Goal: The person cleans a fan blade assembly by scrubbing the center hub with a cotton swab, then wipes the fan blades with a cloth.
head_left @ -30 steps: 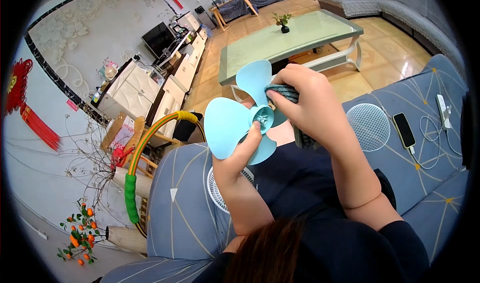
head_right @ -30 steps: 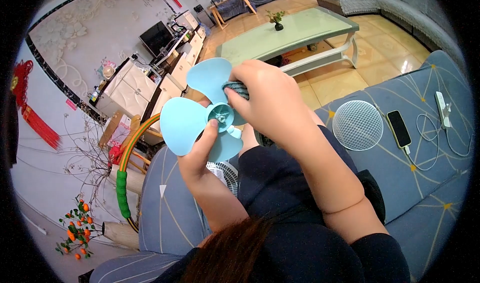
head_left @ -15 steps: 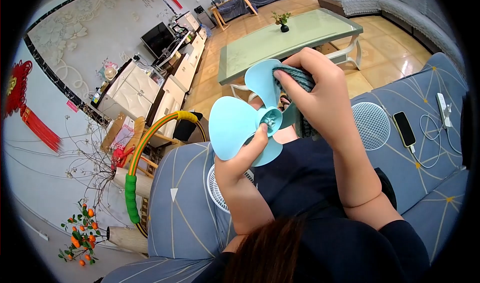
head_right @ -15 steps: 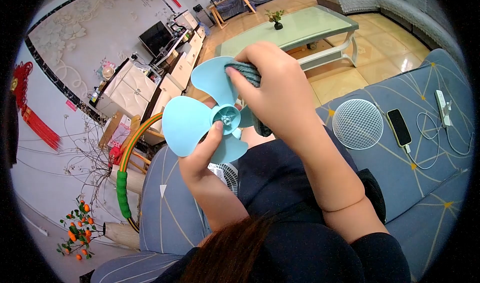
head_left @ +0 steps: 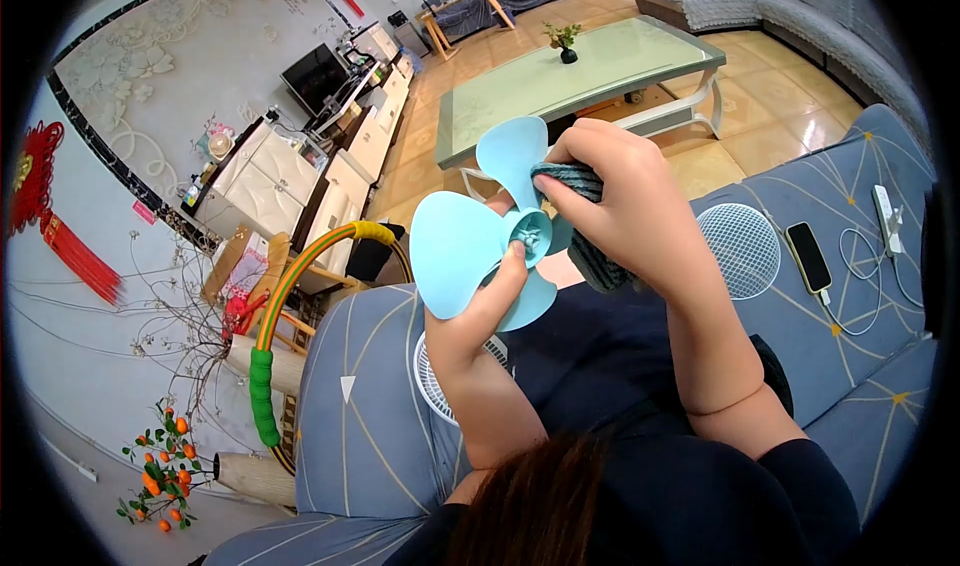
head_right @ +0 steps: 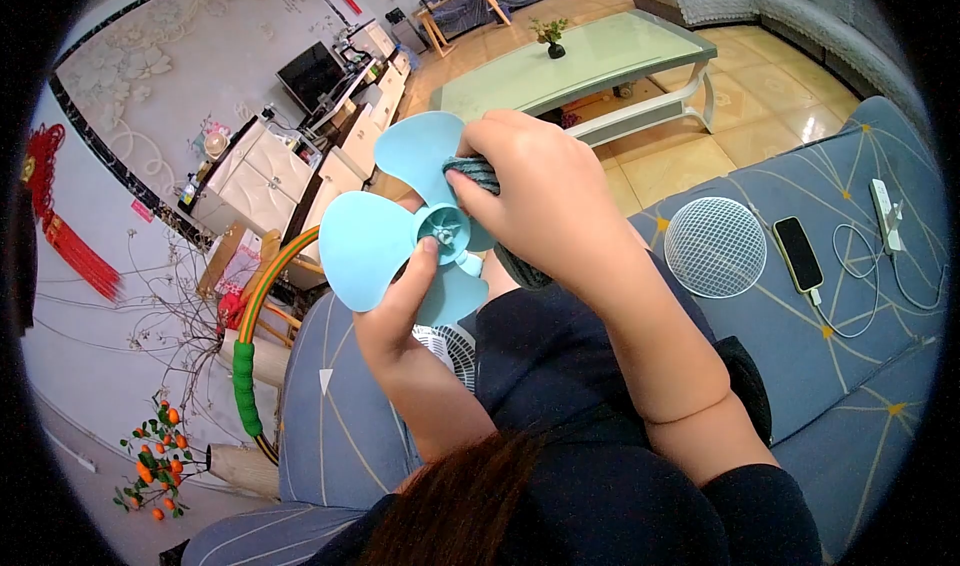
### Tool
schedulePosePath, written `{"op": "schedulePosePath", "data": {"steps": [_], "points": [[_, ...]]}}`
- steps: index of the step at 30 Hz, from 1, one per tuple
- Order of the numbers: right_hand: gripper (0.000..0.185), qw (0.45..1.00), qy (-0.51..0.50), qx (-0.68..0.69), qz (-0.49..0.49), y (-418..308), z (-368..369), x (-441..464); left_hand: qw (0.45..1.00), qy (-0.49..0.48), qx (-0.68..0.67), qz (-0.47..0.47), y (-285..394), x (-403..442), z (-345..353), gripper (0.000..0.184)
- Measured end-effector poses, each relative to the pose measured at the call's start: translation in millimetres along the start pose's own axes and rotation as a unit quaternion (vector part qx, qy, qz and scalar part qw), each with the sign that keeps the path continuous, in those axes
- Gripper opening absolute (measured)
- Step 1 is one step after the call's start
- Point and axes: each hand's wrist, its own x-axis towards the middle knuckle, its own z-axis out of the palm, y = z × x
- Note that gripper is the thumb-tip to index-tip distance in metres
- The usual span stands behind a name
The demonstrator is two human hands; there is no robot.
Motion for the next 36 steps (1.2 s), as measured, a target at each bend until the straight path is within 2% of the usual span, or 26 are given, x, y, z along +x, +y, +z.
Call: {"op": "schedulePosePath", "data": {"steps": [8,11,14,17,20,23,26,32,36], "points": [[0.019,0.999,-0.019,0.032,-0.021,-8.7,-8.3,1.9,0.998,0.000,0.025,0.049,-0.6,-0.7,-2.4,0.038],[0.019,1.000,-0.004,-0.004,0.022,-0.4,-2.4,2.5,0.999,0.019,-0.031,-0.018,-12.0,0.2,-4.5,0.038],[0.020,0.997,0.024,-0.052,0.050,6.6,2.1,1.2,0.997,-0.006,-0.065,-0.034,-16.4,3.9,-6.1,0.037],[0.020,0.994,0.077,-0.040,0.064,5.9,3.0,2.9,0.996,0.009,-0.076,-0.043,-21.4,4.2,-6.0,0.037],[0.018,0.994,0.080,0.000,0.069,0.9,-3.1,4.0,0.994,0.014,-0.089,-0.054,-17.0,4.4,-2.3,0.037],[0.017,0.992,0.083,0.085,0.033,-2.0,-3.9,4.1,0.995,0.009,-0.066,-0.067,-8.5,5.1,2.7,0.038],[0.018,0.988,0.092,0.120,-0.005,-5.3,-1.1,3.8,0.998,0.014,-0.058,-0.030,-6.4,6.9,7.9,0.036],[0.015,0.990,0.049,0.117,-0.059,-6.8,5.0,1.5,0.997,-0.039,-0.059,0.017,-10.2,8.5,8.1,0.034],[0.018,0.993,0.006,0.082,-0.086,-11.8,8.0,-2.0,0.999,-0.045,-0.007,-0.013,-10.8,6.5,8.5,0.034]]}}
